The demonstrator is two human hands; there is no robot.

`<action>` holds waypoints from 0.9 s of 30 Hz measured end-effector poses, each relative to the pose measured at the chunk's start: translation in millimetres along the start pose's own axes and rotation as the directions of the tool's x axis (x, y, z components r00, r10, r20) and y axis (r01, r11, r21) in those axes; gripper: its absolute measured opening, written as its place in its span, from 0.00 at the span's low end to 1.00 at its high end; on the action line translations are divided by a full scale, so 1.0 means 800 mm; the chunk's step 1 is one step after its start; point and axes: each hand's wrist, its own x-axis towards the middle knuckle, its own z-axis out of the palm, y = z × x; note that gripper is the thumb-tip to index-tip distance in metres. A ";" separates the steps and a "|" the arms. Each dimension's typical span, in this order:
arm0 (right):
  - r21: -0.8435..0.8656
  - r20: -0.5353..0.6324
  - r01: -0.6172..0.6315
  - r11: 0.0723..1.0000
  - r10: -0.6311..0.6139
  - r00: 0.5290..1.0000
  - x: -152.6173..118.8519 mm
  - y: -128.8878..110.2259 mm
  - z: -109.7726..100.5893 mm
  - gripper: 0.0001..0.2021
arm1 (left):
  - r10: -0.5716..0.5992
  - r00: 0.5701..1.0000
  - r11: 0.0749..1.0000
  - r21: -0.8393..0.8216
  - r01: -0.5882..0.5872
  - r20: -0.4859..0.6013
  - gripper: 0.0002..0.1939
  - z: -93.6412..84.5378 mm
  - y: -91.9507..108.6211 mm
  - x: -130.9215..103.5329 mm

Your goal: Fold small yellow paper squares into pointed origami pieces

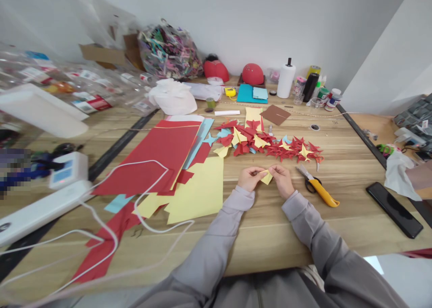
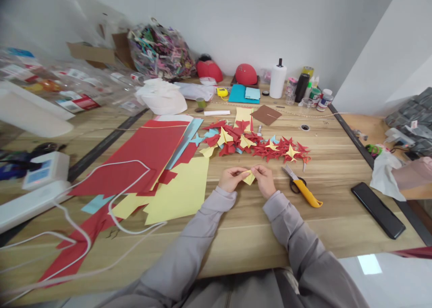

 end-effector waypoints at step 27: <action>-0.065 0.007 0.029 0.997 -0.028 1.000 -0.001 -0.008 0.005 0.13 | -0.120 0.989 0.979 -0.156 0.132 0.081 0.18 -0.003 -0.008 0.005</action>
